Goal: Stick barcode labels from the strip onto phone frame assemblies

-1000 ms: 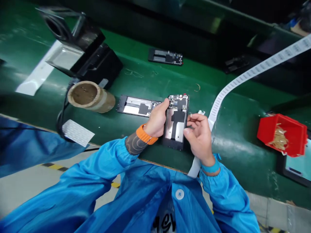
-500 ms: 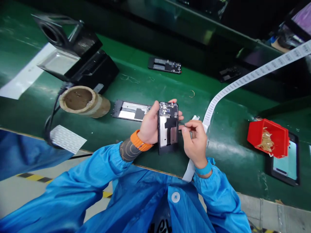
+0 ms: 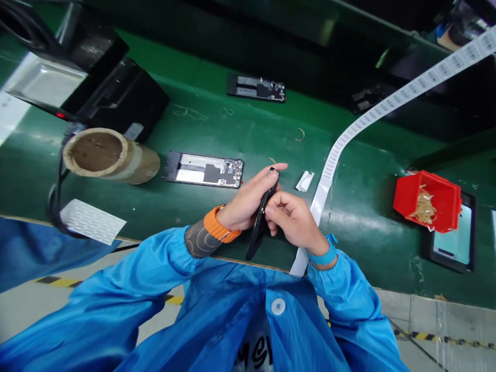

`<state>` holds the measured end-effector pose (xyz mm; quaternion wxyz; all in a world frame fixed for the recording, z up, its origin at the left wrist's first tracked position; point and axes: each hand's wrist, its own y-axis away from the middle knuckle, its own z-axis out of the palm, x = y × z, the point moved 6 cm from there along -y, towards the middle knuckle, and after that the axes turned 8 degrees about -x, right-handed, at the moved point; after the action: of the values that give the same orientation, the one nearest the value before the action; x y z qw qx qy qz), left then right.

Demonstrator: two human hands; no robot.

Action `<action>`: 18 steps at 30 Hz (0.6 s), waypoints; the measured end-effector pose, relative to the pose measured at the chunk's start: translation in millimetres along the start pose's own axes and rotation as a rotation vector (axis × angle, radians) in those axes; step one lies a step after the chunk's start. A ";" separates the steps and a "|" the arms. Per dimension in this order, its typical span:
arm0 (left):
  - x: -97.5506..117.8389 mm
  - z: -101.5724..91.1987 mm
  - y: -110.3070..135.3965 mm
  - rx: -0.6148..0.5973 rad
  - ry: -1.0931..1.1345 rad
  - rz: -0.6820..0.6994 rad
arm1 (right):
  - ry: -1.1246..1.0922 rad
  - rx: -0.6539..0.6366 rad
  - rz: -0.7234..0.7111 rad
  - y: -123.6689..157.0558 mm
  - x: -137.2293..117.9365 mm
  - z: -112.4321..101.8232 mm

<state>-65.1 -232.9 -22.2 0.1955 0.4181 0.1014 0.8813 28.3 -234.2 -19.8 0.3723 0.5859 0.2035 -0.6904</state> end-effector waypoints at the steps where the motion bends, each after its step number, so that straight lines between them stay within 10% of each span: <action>1: 0.0 0.5 0.3 -0.002 -0.011 -0.001 | -0.003 -0.001 0.009 -0.1 0.7 -0.3; 18: 1.0 2.7 0.9 0.029 -0.056 0.012 | 0.050 0.034 0.089 -2.4 2.1 -1.7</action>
<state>-63.8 -233.2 -19.4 0.1871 0.4462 0.1061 0.8687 27.5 -232.0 -22.5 0.3875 0.6176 0.1747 -0.6618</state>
